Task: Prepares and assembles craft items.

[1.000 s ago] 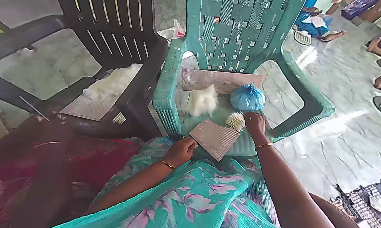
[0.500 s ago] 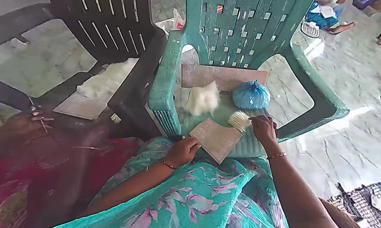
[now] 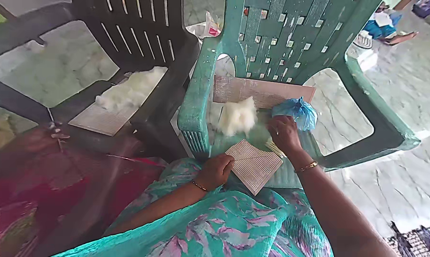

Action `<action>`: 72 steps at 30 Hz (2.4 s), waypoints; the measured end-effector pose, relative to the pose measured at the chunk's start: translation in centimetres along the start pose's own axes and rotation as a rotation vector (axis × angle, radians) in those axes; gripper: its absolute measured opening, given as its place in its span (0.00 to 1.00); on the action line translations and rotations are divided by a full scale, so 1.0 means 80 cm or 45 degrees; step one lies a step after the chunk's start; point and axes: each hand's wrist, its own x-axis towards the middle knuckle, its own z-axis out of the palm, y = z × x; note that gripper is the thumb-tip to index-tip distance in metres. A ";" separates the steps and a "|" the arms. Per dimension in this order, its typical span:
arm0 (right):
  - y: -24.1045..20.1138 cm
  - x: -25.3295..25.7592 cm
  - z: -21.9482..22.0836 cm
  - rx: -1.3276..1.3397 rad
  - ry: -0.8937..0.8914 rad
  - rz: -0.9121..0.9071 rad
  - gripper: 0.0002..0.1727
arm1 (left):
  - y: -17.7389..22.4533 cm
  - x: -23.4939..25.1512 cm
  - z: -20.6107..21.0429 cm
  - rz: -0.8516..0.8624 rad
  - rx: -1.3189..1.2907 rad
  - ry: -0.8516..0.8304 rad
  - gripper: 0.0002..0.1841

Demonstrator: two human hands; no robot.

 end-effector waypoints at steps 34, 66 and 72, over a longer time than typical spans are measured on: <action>-0.052 0.045 0.060 0.267 -0.085 0.415 0.07 | -0.011 0.016 0.001 -0.018 -0.179 0.075 0.16; -0.125 -0.116 0.025 1.630 0.275 0.725 0.10 | 0.078 0.060 -0.012 -0.621 -0.941 0.038 0.04; -0.103 -0.112 0.017 1.639 0.188 0.714 0.05 | 0.088 0.086 -0.004 -0.628 -0.809 -0.032 0.05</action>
